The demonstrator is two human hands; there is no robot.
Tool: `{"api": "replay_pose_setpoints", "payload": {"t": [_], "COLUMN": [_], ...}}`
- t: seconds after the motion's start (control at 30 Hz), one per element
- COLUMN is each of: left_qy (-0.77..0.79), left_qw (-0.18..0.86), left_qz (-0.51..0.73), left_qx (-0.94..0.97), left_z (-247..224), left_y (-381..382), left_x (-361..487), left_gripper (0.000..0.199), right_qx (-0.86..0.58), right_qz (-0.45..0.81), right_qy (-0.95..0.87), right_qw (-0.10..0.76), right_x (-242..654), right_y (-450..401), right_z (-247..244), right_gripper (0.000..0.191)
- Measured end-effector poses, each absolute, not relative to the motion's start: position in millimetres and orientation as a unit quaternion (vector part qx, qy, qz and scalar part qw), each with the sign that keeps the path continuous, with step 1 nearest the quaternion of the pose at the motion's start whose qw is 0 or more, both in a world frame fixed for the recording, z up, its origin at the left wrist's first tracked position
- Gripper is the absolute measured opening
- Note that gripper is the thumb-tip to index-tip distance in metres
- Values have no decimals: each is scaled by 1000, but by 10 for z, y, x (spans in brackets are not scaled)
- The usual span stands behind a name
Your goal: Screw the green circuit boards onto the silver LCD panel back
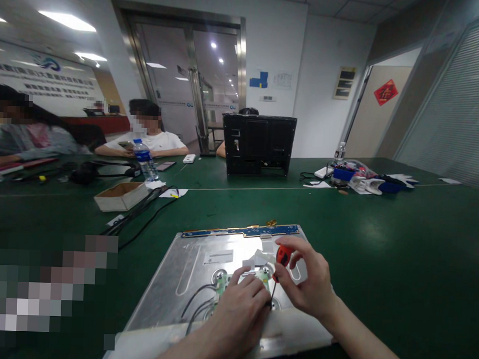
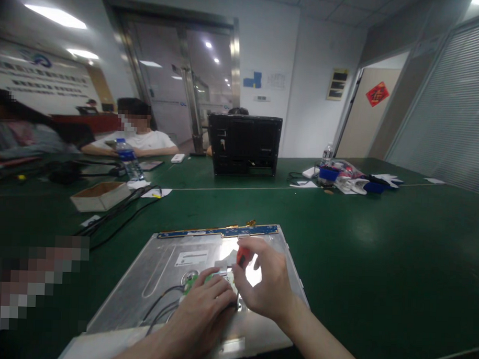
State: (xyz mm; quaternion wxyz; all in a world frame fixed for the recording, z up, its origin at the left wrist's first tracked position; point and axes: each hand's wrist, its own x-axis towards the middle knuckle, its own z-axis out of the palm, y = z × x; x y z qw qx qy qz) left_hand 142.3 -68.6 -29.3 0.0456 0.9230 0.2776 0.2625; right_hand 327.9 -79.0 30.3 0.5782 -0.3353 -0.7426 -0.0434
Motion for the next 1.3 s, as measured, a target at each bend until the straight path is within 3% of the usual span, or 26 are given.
{"api": "replay_pose_setpoints", "payload": {"t": [1.03, 1.3], "left_qy": [279, 274], "left_qw": [47, 41], "left_qz": [259, 275], "left_qx": [923, 921], "left_z": [-299, -302], "left_y": [-698, -685], "left_x": [1419, 1432], "left_gripper": [12, 13], "right_qx": [-330, -338], "right_qz": [-64, -55], "right_qy": [-745, -751], "right_qw": [576, 565], "right_x": [3273, 3256], "right_y": [-764, -801], "right_z": [303, 338], "right_gripper": [30, 39]}}
